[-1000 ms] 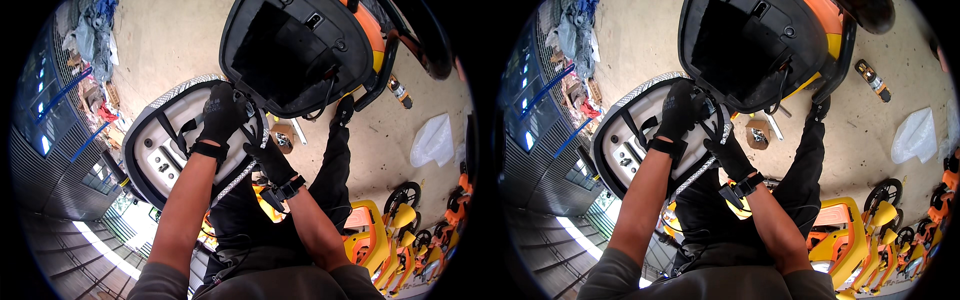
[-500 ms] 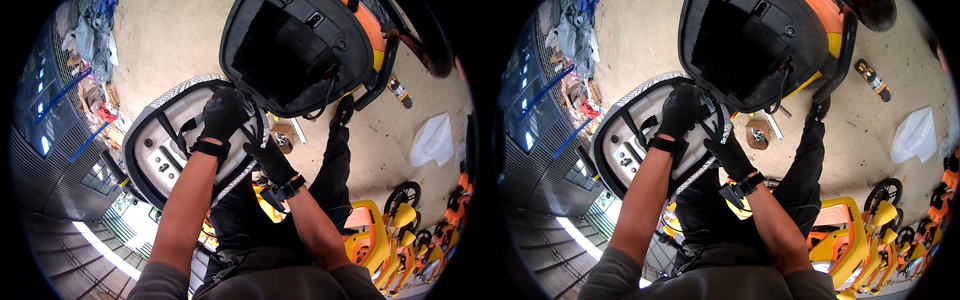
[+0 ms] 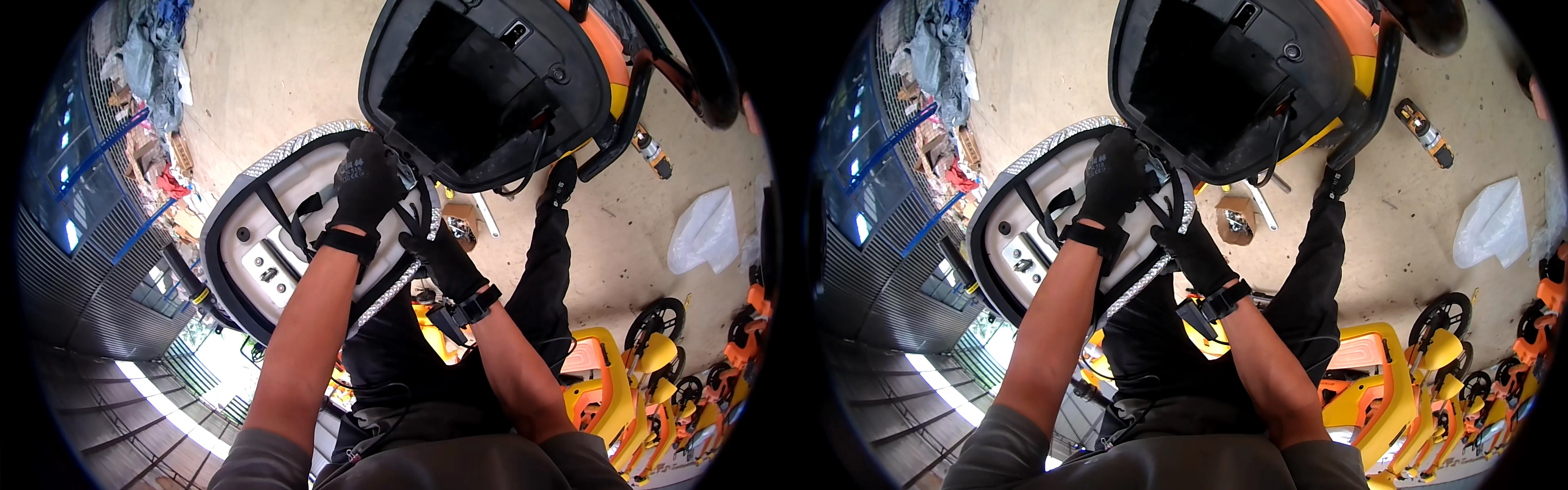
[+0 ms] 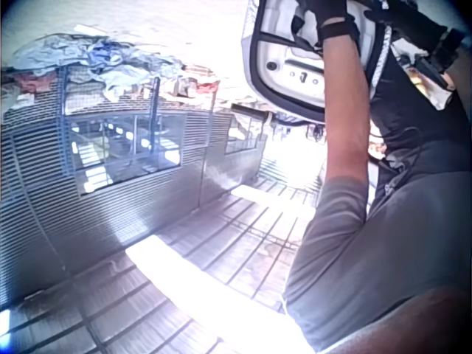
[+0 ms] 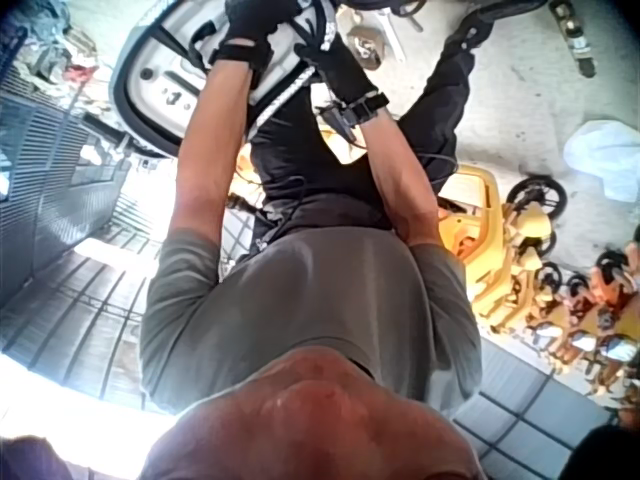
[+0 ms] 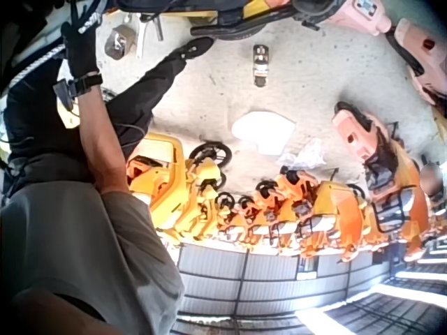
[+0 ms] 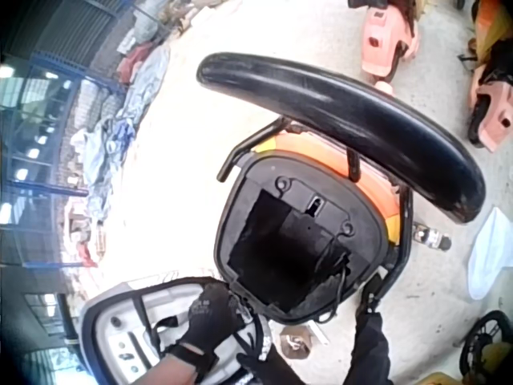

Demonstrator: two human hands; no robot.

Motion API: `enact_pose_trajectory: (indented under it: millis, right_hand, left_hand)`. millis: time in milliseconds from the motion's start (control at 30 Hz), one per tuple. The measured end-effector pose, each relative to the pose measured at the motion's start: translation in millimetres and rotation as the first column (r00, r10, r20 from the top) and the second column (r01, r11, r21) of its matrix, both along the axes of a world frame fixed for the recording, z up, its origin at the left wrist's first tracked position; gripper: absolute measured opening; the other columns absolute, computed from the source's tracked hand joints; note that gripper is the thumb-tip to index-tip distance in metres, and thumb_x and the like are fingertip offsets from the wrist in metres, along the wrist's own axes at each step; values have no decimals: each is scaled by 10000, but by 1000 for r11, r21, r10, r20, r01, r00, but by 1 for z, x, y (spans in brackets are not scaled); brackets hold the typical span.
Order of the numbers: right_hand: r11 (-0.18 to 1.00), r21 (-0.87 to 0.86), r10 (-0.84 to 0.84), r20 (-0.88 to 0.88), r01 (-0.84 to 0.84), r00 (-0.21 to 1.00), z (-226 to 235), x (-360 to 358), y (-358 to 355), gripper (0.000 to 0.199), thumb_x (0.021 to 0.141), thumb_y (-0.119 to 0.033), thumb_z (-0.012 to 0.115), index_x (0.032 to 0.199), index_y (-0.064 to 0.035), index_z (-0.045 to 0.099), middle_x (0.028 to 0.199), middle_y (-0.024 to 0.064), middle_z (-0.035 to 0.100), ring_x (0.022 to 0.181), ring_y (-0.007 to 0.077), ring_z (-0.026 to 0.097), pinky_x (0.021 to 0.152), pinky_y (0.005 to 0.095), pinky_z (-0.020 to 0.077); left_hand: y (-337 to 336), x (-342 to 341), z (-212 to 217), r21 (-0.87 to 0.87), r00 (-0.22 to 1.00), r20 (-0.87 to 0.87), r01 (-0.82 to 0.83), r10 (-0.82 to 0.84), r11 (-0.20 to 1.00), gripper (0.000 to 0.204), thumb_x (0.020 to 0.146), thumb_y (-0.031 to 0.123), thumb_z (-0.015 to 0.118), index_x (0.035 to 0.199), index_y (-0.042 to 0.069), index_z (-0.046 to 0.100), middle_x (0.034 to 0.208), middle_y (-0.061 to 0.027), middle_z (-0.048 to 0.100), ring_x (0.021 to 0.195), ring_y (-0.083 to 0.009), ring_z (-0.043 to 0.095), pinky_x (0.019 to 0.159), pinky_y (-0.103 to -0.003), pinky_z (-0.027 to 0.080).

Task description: The person uses a power drill to remove fasteners from a scooter frame, picks up a seat assembly, and installs it onto the scooter by securing the hinge with the power drill.

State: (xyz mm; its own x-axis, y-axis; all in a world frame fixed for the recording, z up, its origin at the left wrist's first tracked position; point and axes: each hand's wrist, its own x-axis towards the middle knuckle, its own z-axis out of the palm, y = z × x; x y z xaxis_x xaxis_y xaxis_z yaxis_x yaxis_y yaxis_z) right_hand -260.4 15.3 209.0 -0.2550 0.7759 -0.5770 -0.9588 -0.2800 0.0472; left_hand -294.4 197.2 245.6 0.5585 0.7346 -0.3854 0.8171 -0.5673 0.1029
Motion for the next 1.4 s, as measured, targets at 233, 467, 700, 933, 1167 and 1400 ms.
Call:
enact_pose_trajectory:
  millis: [233,467,700,933,1167,1400]
  right_hand:
    - [998,-54,30,22,-29,999,-1,-1,-2,490,884,-55,671,1340,-66,490,1125,-40,594,959,41,546,840,223,455]
    - [997,-52,63,78,-59,995,1,7,-1,402,883,-102,691,1259,-79,552,993,-54,594,863,32,541,762,214,460]
    - [996,-27,91,131,-88,987,-2,9,0,354,893,-116,678,1229,-78,572,880,-68,562,759,22,515,658,201,452]
    - [991,21,128,86,-131,988,-10,7,-1,583,883,-97,659,1393,-45,383,1066,-19,568,858,59,514,689,231,467]
    - [998,-44,50,79,-47,996,-5,8,2,380,887,-66,664,1252,-64,559,915,-57,592,741,34,549,644,206,470]
    - [998,-58,17,24,-16,1000,-10,2,-1,452,880,-44,670,1301,-71,508,1012,-34,622,760,52,569,648,222,486]
  left_hand:
    - [1,4,5,-109,987,-130,-109,94,988,207,818,160,632,943,28,533,879,-187,588,815,-396,597,673,-491,488]
    - [-5,2,3,26,998,63,-19,18,999,237,813,124,633,986,19,507,913,-192,591,803,-398,589,686,-491,488]
    - [-10,18,31,-337,896,205,-312,393,888,232,847,27,582,1063,-17,508,897,-176,611,812,-303,627,672,-401,520]
    - [-29,28,49,-679,641,182,-467,746,567,236,936,66,537,1140,-44,577,815,-72,642,651,-108,619,568,-246,519]
    - [-27,9,27,-557,697,150,-526,701,642,214,903,83,572,1048,-56,644,729,-67,640,620,-119,618,551,-274,499]
    - [-31,-5,10,-342,862,128,-425,490,838,232,867,131,553,974,-31,679,716,-178,667,623,-267,666,590,-376,512]
